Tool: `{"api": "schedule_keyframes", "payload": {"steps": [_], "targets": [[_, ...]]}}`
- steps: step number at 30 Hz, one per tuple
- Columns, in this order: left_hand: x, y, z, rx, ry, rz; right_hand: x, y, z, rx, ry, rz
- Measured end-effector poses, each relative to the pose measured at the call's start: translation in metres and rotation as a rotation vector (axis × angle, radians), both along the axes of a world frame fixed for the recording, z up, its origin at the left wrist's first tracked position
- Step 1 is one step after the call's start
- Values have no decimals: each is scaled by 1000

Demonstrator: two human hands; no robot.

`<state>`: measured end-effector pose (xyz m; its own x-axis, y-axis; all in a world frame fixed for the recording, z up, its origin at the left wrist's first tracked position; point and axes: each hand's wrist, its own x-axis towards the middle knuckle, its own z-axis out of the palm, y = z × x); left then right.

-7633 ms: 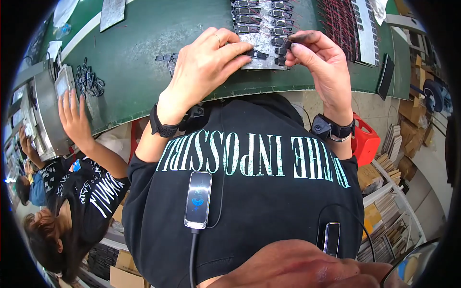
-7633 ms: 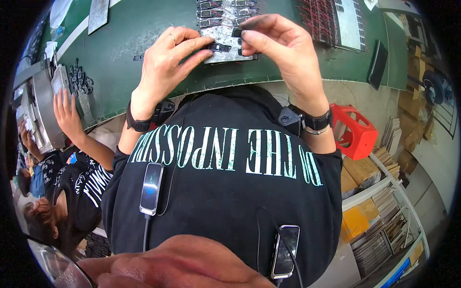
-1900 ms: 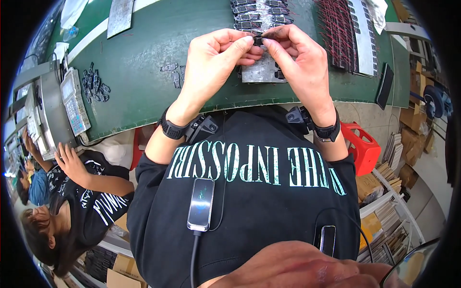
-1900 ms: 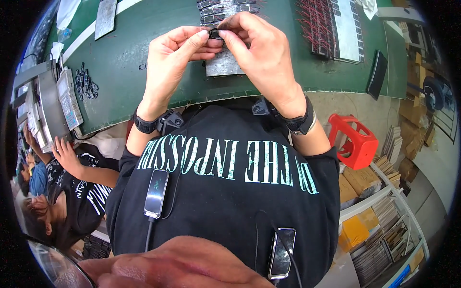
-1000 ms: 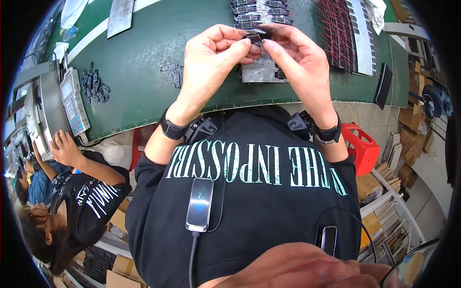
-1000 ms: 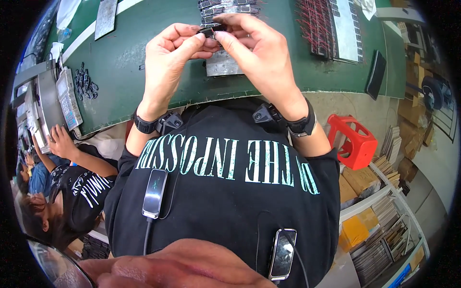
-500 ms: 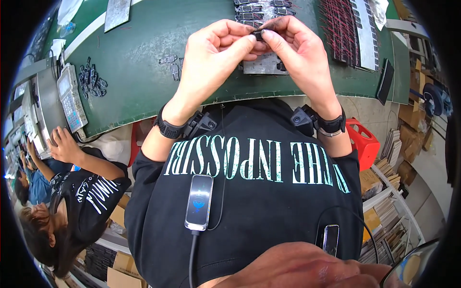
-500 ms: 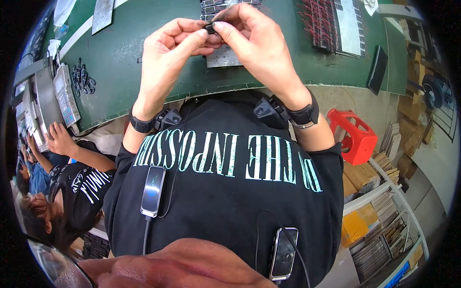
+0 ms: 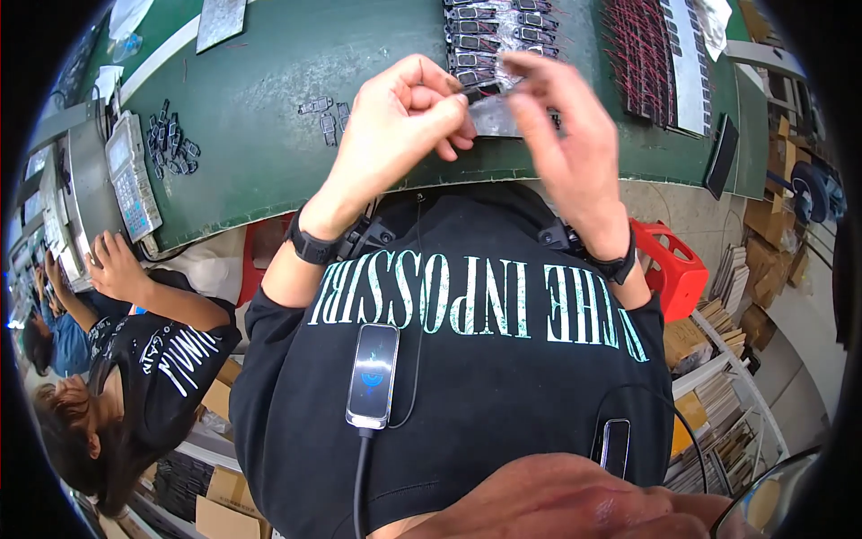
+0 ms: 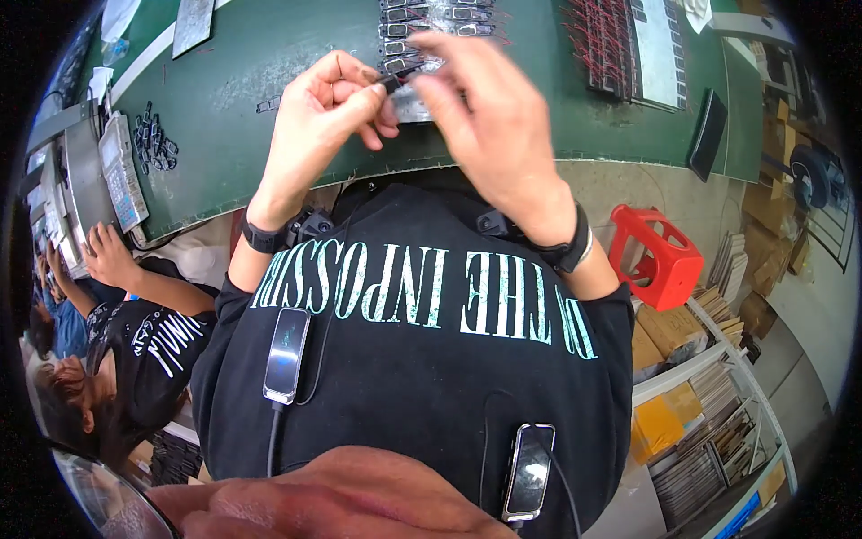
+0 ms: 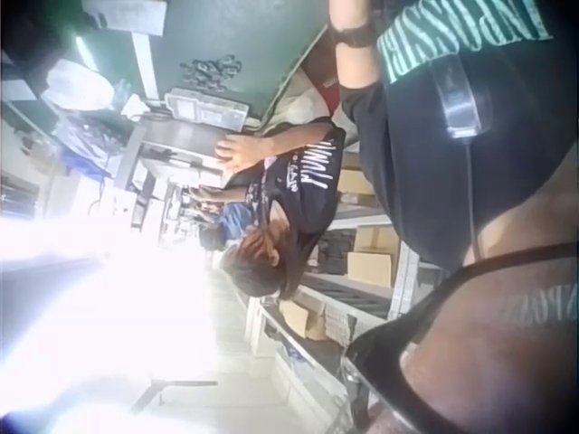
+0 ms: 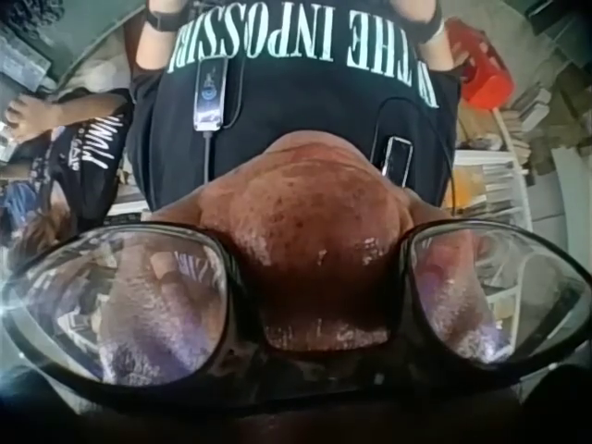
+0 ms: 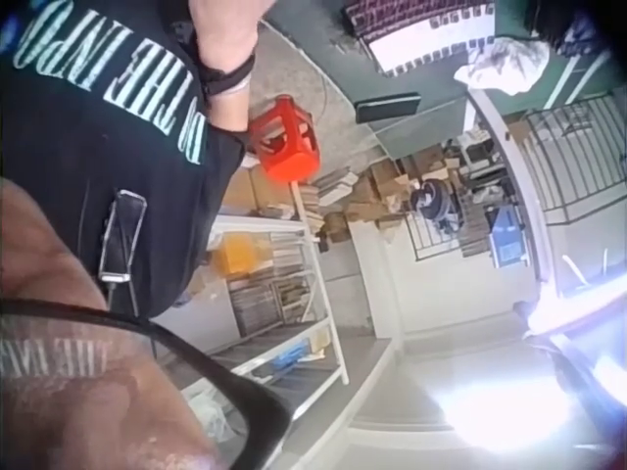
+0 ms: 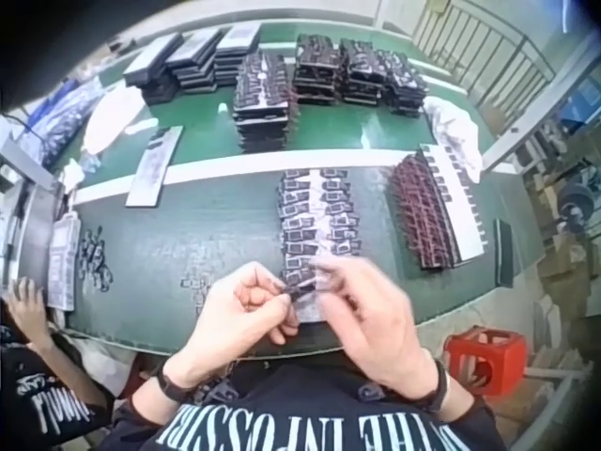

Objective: Assembling small black components into a grid-like holder on an assembly line.

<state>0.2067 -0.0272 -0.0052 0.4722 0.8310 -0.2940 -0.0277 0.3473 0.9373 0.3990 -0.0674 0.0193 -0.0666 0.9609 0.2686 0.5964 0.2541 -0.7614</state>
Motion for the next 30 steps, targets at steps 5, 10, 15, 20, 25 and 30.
{"api": "schedule_keyframes", "payload": {"steps": [5,10,15,20,25,30], "targets": [[-9,17,-18,-164,-77,-55,23,-1,4,-55,211,-240],[-10,18,-22,-212,-92,-86,32,-9,-2,-81,196,-190],[-10,18,-17,-164,-40,-118,31,-11,-5,-106,203,-178],[-15,21,-19,-116,34,-182,41,-12,-1,-77,241,-207],[-12,19,-16,29,173,-166,81,-5,17,4,247,-354],[-10,17,-17,151,208,-112,105,3,25,83,147,-354]]}}
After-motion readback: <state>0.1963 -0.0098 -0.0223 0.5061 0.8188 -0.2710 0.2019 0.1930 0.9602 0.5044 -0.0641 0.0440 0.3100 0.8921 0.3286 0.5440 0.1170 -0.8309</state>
